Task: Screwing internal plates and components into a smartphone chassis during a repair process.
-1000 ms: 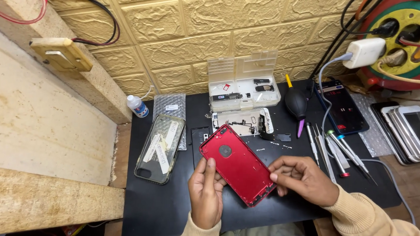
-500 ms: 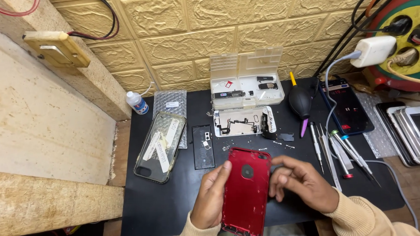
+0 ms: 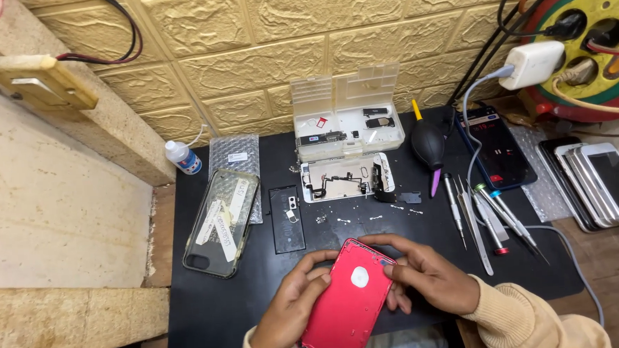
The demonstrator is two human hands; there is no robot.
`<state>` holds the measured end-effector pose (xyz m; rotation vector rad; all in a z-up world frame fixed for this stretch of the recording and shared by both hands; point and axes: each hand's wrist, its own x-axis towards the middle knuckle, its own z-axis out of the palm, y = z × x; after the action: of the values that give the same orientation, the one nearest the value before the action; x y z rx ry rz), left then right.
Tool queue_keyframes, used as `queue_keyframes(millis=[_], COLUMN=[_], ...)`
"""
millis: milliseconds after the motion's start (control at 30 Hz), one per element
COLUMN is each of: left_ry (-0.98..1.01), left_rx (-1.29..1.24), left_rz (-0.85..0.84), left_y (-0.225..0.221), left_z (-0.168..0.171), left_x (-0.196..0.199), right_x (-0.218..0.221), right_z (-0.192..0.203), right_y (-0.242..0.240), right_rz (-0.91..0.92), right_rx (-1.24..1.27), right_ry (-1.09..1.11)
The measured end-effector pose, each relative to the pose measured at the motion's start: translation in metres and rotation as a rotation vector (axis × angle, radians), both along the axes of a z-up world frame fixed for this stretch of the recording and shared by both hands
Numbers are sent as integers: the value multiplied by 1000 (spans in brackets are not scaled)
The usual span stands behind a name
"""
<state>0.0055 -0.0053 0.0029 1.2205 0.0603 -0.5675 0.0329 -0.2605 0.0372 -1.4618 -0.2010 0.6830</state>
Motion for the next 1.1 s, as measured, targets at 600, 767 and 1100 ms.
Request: queue_keyframes(millis=[600,767,1100], left_ry=[-118,-29,86], left_rx=[252,293,293], left_rz=[124,182,223], left_y=[3,-1,1], left_z=[-2,-11,-12], left_x=[6,9,9], right_x=[34,39,48], right_z=[33,52,39], right_y=[-62,-120,-163], right_rz=[-309,-394,-218], right_rx=[-632,-862,-1278], right_ry=[-266,-441,-350])
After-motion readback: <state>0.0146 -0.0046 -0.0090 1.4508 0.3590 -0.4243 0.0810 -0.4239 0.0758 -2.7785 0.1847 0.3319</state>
